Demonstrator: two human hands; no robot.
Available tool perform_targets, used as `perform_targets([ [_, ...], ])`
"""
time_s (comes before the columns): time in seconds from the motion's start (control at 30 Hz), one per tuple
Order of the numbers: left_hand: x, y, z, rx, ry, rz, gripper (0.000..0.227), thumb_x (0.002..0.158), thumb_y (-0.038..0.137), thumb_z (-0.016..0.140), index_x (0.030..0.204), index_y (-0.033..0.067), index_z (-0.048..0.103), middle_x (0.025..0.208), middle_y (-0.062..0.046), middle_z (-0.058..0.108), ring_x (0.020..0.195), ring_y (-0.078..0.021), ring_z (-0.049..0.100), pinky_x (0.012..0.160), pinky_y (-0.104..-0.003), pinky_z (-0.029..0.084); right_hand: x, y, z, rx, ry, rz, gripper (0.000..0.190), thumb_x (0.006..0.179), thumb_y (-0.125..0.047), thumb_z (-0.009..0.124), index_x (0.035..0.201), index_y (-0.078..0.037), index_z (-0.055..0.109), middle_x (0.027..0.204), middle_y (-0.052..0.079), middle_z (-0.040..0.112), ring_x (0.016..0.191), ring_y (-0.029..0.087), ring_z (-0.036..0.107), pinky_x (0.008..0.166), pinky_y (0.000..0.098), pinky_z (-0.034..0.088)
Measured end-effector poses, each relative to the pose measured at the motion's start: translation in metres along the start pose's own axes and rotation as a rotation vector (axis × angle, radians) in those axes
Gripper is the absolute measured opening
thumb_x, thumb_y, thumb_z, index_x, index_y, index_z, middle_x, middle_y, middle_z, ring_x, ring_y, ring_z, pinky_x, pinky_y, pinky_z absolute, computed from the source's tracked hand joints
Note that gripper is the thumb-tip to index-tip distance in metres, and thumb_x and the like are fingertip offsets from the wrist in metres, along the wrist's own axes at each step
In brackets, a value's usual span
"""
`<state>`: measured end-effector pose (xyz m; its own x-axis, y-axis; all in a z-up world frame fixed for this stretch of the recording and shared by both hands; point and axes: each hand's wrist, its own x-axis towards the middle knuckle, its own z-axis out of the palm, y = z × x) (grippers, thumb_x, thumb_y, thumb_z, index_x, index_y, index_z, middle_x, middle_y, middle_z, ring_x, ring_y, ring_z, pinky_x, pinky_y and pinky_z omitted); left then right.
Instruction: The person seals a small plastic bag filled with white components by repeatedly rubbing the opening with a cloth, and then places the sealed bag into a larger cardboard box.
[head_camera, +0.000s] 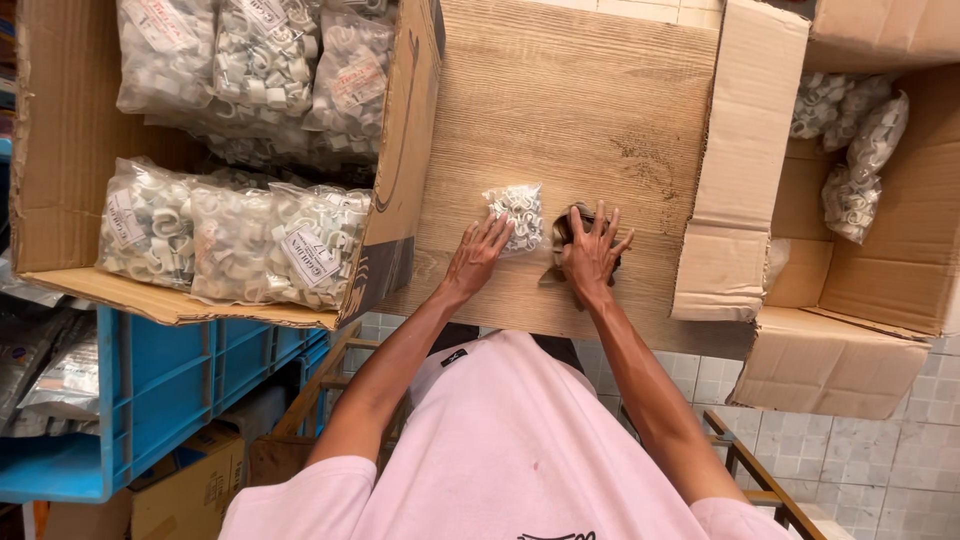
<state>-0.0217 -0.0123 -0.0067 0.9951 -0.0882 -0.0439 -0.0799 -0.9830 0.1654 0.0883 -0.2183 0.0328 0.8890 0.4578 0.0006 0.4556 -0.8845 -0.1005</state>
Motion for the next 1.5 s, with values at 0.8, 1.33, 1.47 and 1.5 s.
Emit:
perform_targets([
  [0.8,-0.017,0.029,-0.051,0.047,0.57,0.184,0.047,0.098,0.009,0.048,0.144,0.0126,0.048,0.148,-0.008,0.049,0.135,-0.0245,0.048,0.112,-0.041,0.036,0.009,-0.028,-0.06,1.399,-0.608,0.489,0.026,0.089,-0.033,0.075,0.094,-0.008,0.07,0.07,0.006,0.062,0.065,0.013,0.064,0.059,0.0232,0.054],
  [1.33,0.005,0.085,-0.215,0.011,0.866,0.416,0.024,0.098,0.017,0.06,0.119,0.0101,0.067,0.127,-0.014,0.064,0.116,-0.0278,0.062,0.099,-0.046,0.053,-0.012,0.004,-0.159,1.147,-0.089,-0.446,0.044,0.085,0.003,0.067,0.127,-0.007,0.065,0.12,0.012,0.066,0.115,0.032,0.063,0.097,0.0444,0.048],
  [1.47,0.001,0.076,-0.264,0.217,0.806,0.283,0.049,0.097,0.044,0.054,0.14,0.0213,0.05,0.149,-0.009,0.046,0.14,-0.0257,0.037,0.114,-0.051,0.031,-0.01,0.008,-0.162,1.447,-0.328,-0.236,0.041,0.079,-0.003,0.079,0.118,-0.005,0.068,0.108,0.008,0.068,0.103,0.015,0.059,0.092,0.0387,0.049],
  [1.5,-0.002,0.07,-0.278,0.279,0.719,0.26,0.068,0.091,0.06,0.058,0.147,0.0252,0.043,0.156,-0.006,0.037,0.147,-0.0261,0.023,0.12,-0.051,0.017,-0.006,0.009,-0.16,1.481,-0.382,-0.213,0.035,0.078,-0.004,0.08,0.112,-0.005,0.072,0.104,0.008,0.069,0.097,0.016,0.064,0.088,0.0388,0.051],
])
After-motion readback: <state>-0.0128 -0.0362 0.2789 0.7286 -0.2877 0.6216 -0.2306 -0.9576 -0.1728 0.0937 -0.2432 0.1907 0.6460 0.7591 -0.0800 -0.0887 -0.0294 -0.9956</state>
